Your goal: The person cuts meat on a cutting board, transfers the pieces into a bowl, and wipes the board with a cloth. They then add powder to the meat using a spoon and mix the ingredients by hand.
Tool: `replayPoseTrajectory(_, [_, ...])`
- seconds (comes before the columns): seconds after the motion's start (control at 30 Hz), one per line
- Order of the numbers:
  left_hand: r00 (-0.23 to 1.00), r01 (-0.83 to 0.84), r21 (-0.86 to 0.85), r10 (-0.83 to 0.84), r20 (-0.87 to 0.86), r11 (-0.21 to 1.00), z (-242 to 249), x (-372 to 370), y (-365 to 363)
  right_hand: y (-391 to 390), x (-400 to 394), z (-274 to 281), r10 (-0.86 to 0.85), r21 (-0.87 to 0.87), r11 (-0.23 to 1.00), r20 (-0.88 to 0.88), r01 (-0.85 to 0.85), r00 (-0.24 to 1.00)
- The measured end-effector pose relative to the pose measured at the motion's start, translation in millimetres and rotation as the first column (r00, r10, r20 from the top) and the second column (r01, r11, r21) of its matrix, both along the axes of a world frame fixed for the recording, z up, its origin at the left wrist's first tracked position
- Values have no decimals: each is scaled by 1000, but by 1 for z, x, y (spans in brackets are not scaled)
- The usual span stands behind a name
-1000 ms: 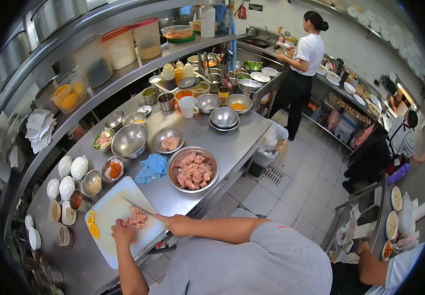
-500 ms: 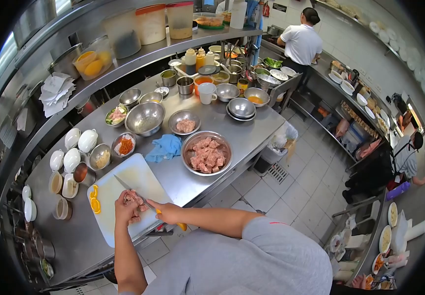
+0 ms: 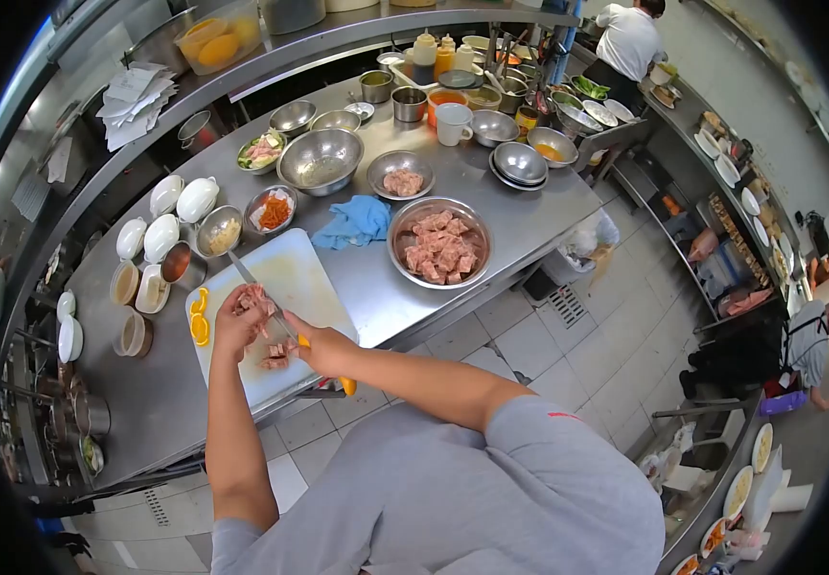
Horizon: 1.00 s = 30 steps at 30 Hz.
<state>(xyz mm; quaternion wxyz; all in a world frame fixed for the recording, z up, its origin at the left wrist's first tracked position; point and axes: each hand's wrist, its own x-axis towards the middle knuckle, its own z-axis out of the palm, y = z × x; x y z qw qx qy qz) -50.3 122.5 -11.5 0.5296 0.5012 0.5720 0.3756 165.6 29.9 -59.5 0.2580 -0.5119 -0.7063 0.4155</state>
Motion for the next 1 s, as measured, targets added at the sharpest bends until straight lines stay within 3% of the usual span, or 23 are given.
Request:
replayPoseTrajectory(0.13, [1000, -12, 55, 12, 7, 998, 35, 38, 0, 3, 38, 41, 21, -13, 1000, -3, -21, 1000])
replayPoseTrajectory(0.23, [979, 84, 208, -120, 165, 975, 47, 89, 8, -2, 89, 71, 18, -78, 997, 59, -14, 998])
replayPoseTrajectory(0.33, [954, 230, 329, -280, 112, 916, 61, 157, 19, -13, 149, 83, -135, 24, 991, 35, 134, 990])
replayPoseTrajectory(0.4, [914, 238, 407, -346, 214, 882, 72, 213, 16, -20, 194, 90, -204, 111, 974, 40, 199, 978])
replayPoseTrajectory(0.47, [866, 335, 323, -424, 264, 885, 65, 255, 24, -24, 238, 94, -215, 141, 968, 46, 206, 976])
replayPoseTrajectory(0.5, [872, 325, 314, -412, 266, 892, 41, 274, 31, -27, 259, 96, -263, 124, 961, 131, 248, 956])
replayPoseTrajectory(0.57, [975, 222, 588, -189, -118, 778, -19, 313, 50, -26, 297, 94, -312, 109, 950, 222, 294, 924])
replayPoseTrajectory(0.6, [948, 291, 541, -162, -275, 789, -7, 322, 42, -26, 314, 92, -332, 117, 943, 408, 311, 851])
replayPoseTrajectory(0.63, [947, 295, 537, -167, -273, 790, -15, 330, 43, -25, 329, 90, -338, 128, 936, 576, 326, 744])
replayPoseTrajectory(0.7, [854, 327, 193, -202, -479, 925, -28, 343, 47, -27, 356, 86, -327, 118, 939, 599, 323, 731])
replayPoseTrajectory(0.77, [858, 294, 166, -183, -479, 941, -34, 352, 45, -30, 380, 77, -319, 96, 940, 584, 327, 746])
replayPoseTrajectory(0.83, [885, 212, 437, 18, -466, 874, -50, 351, 42, -31, 394, 68, -344, 121, 935, 539, 333, 769])
replayPoseTrajectory(1.0, [906, 184, 457, 30, -423, 870, -41, 361, 15, -22, 403, 54, -350, 168, 937, 449, 308, 822])
